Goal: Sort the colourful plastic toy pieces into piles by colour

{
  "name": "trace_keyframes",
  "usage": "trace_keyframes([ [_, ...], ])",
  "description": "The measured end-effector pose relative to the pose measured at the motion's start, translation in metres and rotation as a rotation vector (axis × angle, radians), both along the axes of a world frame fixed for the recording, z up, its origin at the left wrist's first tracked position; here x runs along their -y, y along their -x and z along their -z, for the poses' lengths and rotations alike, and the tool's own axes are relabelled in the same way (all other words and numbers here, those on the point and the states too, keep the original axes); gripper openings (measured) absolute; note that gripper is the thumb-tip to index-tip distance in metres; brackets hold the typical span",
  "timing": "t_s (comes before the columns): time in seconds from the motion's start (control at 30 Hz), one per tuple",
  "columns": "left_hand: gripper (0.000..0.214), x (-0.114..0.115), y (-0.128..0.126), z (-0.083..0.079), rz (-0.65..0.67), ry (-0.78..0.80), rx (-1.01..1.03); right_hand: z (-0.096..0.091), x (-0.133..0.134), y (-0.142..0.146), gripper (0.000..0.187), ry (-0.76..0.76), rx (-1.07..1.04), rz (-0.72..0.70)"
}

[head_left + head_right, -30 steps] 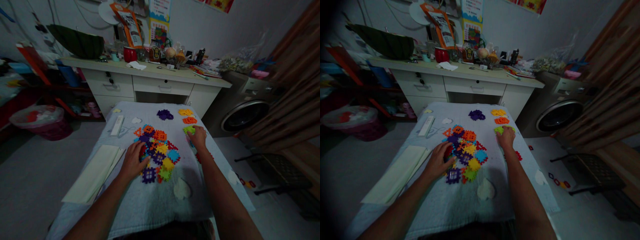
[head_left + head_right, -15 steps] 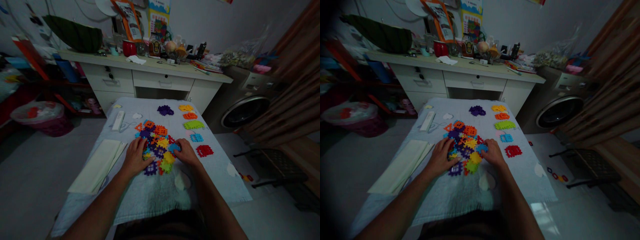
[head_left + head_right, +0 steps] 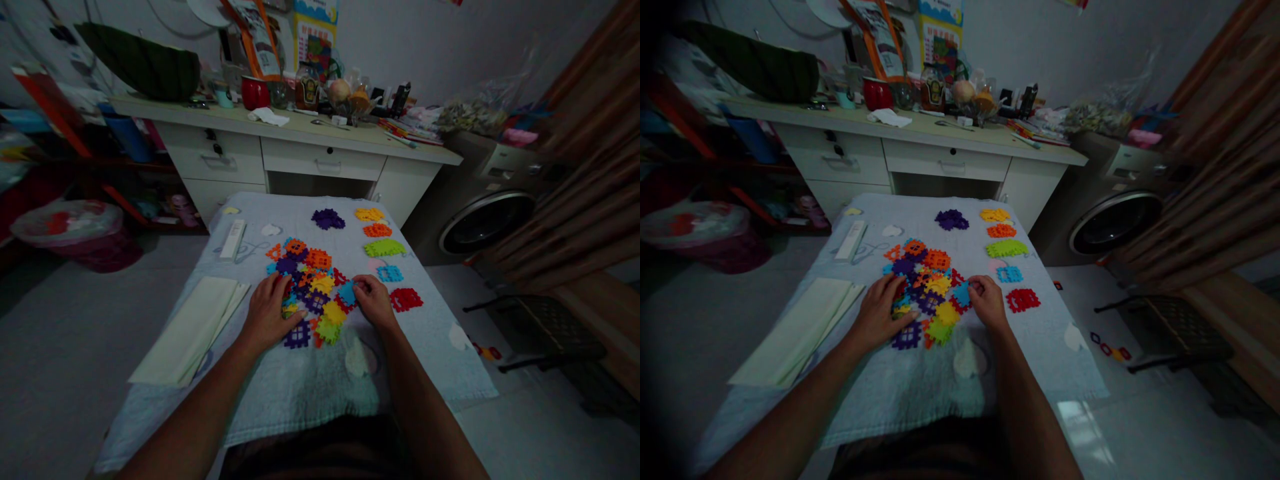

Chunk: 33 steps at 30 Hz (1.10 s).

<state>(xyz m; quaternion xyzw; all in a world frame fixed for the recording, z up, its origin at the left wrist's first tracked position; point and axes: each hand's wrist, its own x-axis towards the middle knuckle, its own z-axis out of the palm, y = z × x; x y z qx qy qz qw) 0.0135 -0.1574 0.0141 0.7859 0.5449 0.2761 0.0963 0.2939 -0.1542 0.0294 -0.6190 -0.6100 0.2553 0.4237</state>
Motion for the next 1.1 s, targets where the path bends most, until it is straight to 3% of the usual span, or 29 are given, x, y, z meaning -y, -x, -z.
trace_keyframes([
  [0.2, 0.076, 0.000, 0.000, 0.001, -0.008, -0.018, 0.008, -0.003, 0.000, -0.003, 0.019, -0.064, -0.106, 0.169],
  [0.4, 0.073, 0.001, -0.002, 0.001, -0.017, -0.027, 0.023, -0.002, -0.002, -0.012, 0.021, -0.116, -0.019, 0.344],
  [0.83, 0.064, 0.001, -0.003, -0.001, -0.035, -0.026, 0.041, -0.007, -0.001, -0.012, 0.017, -0.249, 0.207, 0.323],
  [0.97, 0.063, 0.001, -0.004, 0.000, -0.037, -0.030, 0.047, -0.017, 0.000, -0.034, 0.019, -0.304, 0.254, 0.404],
  [1.1, 0.063, 0.001, -0.003, 0.000, -0.033, -0.043, 0.028, -0.023, -0.006, -0.076, 0.019, -0.326, 0.311, 0.495],
])
